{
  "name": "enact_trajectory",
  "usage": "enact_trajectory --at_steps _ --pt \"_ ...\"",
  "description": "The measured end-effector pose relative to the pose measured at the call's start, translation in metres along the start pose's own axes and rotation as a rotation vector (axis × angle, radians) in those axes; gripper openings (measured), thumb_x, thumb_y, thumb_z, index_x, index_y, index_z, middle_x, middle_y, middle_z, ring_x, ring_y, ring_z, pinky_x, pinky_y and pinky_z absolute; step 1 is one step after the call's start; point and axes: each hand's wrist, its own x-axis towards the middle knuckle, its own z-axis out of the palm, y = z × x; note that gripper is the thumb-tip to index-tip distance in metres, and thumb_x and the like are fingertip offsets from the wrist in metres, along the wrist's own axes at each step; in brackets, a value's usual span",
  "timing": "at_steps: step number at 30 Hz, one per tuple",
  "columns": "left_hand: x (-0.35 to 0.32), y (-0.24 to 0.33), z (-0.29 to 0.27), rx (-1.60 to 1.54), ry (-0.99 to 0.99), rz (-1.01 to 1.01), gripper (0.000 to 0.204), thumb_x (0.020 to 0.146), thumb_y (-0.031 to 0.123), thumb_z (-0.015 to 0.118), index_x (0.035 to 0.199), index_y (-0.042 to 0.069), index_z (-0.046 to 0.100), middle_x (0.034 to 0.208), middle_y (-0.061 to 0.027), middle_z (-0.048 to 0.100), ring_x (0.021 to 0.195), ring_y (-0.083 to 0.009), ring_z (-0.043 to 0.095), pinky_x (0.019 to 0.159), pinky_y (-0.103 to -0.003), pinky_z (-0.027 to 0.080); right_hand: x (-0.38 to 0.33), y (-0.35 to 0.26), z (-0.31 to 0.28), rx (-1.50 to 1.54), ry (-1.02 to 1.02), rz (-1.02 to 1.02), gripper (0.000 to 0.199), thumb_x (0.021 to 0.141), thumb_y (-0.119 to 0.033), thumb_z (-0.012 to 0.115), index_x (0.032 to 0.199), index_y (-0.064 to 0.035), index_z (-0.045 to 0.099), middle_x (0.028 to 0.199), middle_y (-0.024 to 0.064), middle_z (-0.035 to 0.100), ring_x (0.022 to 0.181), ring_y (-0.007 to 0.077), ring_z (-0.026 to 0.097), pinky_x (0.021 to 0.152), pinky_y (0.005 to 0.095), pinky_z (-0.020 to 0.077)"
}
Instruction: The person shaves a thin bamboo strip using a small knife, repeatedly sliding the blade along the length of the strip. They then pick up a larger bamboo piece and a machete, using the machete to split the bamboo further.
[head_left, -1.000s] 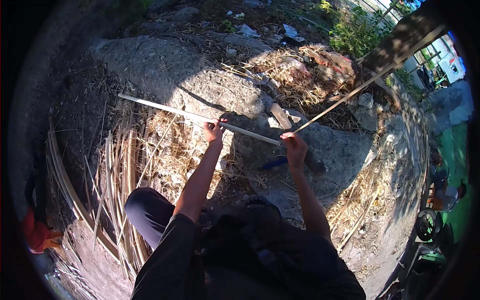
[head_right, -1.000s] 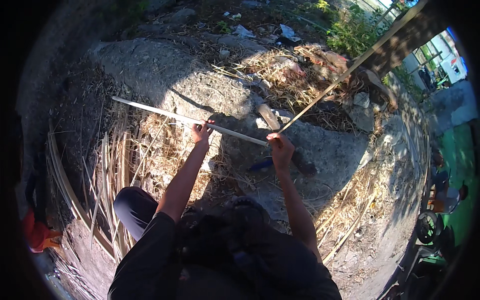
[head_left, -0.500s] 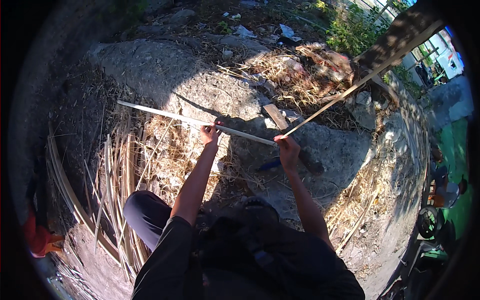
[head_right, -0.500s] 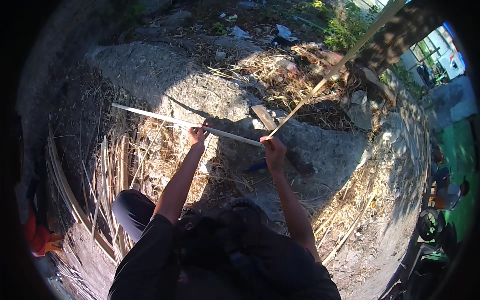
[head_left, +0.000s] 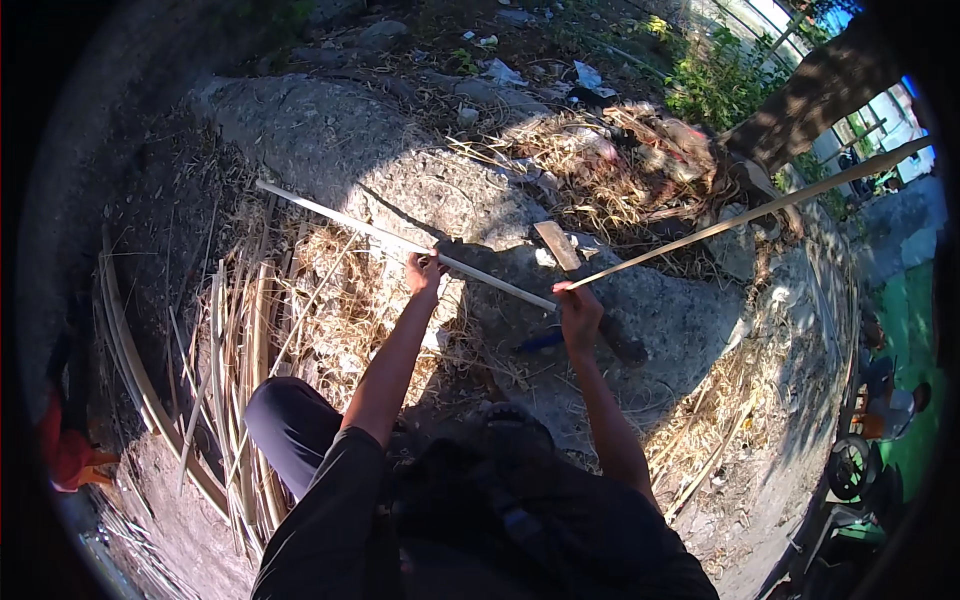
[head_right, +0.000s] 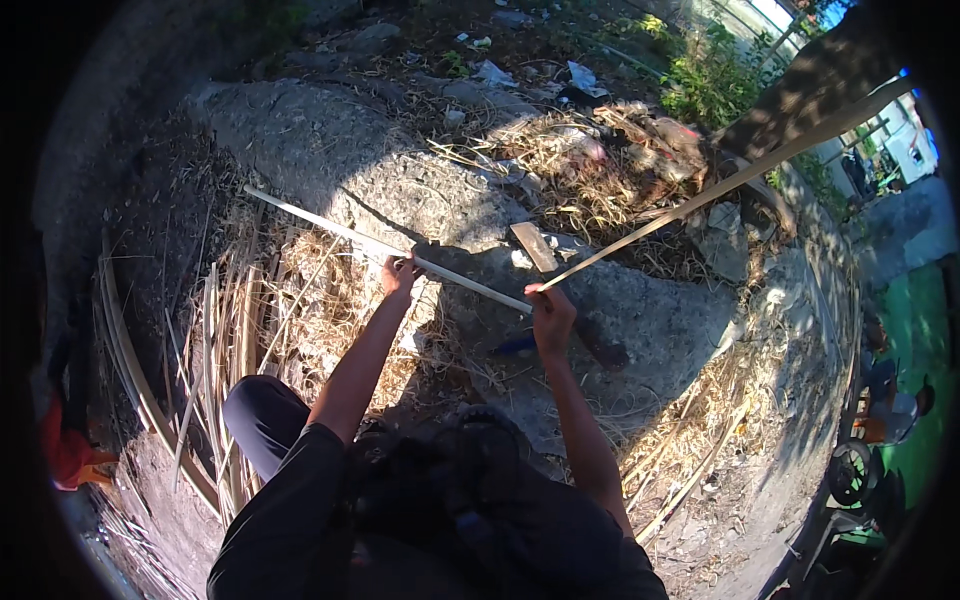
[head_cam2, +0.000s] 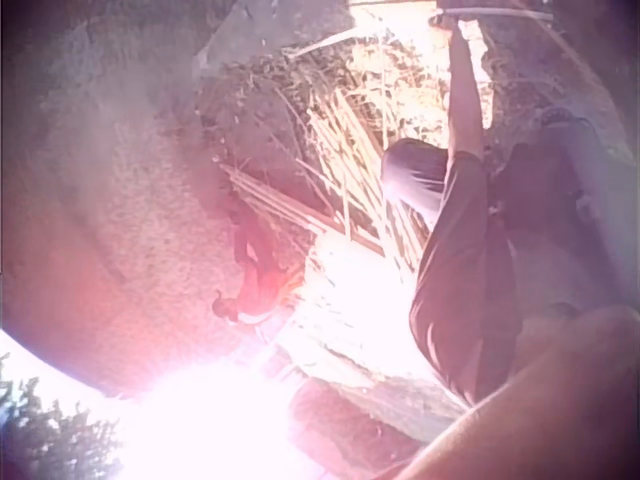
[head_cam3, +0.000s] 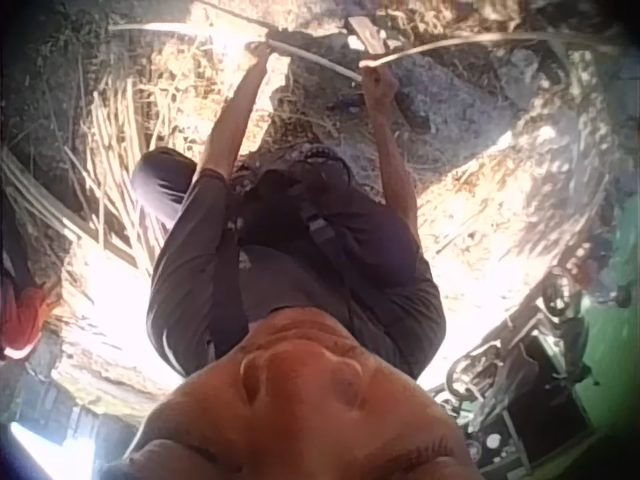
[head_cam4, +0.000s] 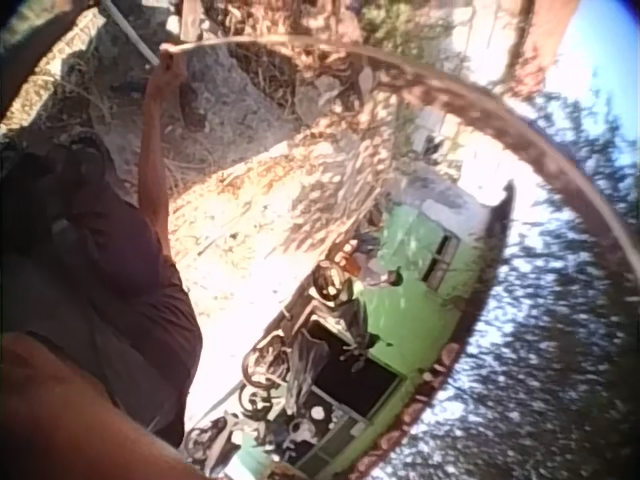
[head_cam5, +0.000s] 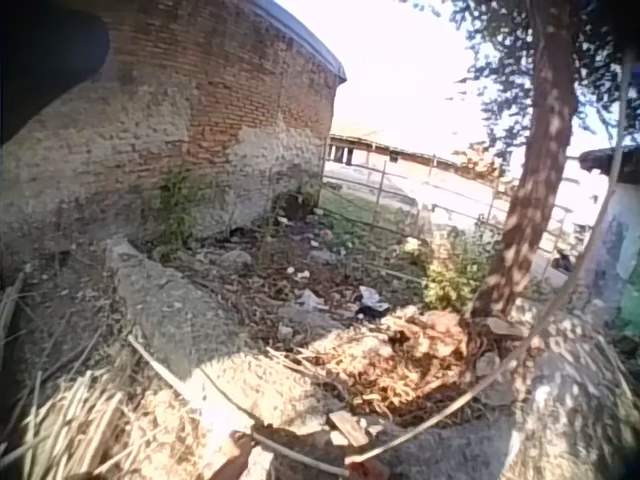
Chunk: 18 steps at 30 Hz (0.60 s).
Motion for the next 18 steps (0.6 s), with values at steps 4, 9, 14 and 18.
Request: enact_trajectory --at_steps 4,9,14,18 --pt "-0.009 -0.005 0.013 0.013 -0.031 -0.034 0.028 0.100 0.015 0.073 0.106 -0.001 0.051 0.104 -0.0147 0.063 0.082 -0.0243 0.070 0.070 -0.040 0.068 -0.004 0.001 -0.006 -0.008 0.019 -0.068 0.011 0.094 0.004 0.070 0.103 -0.0001 0.074 0.092 0.0096 0.077 0.086 0.0179 0.076 0.074 0.0297 0.0571" --pt "-0.008 0.000 0.014 0.083 -0.048 0.025 0.028 0.100 0.015 0.072 0.105 -0.002 0.051 0.102 -0.0149 0.064 0.081 -0.0242 0.070 0.069 -0.040 0.068 -0.008 -0.005 -0.005 -0.029 0.024 0.010 0.008 0.095 0.005 0.069 0.100 0.0010 0.072 0.091 0.0102 0.076 0.086 0.0186 0.076 0.075 0.0303 0.0576" --pt "-0.008 -0.001 0.018 0.036 -0.090 -0.005 0.026 0.101 0.015 0.070 0.104 -0.001 0.050 0.100 -0.0138 0.061 0.084 -0.0233 0.069 0.070 -0.040 0.068 -0.012 -0.001 -0.008 -0.050 0.040 -0.030 0.008 0.095 0.007 0.068 0.100 0.0020 0.070 0.091 0.0110 0.075 0.088 0.0198 0.077 0.075 0.0314 0.0590" --pt "-0.003 -0.003 0.016 0.021 -0.078 0.024 0.028 0.101 0.017 0.071 0.104 -0.002 0.050 0.101 -0.0153 0.064 0.083 -0.0246 0.070 0.068 -0.039 0.068 -0.011 0.004 -0.004 -0.038 0.042 -0.023 0.007 0.095 0.006 0.068 0.100 0.0025 0.070 0.091 0.0120 0.075 0.089 0.0206 0.077 0.075 0.0317 0.0592"
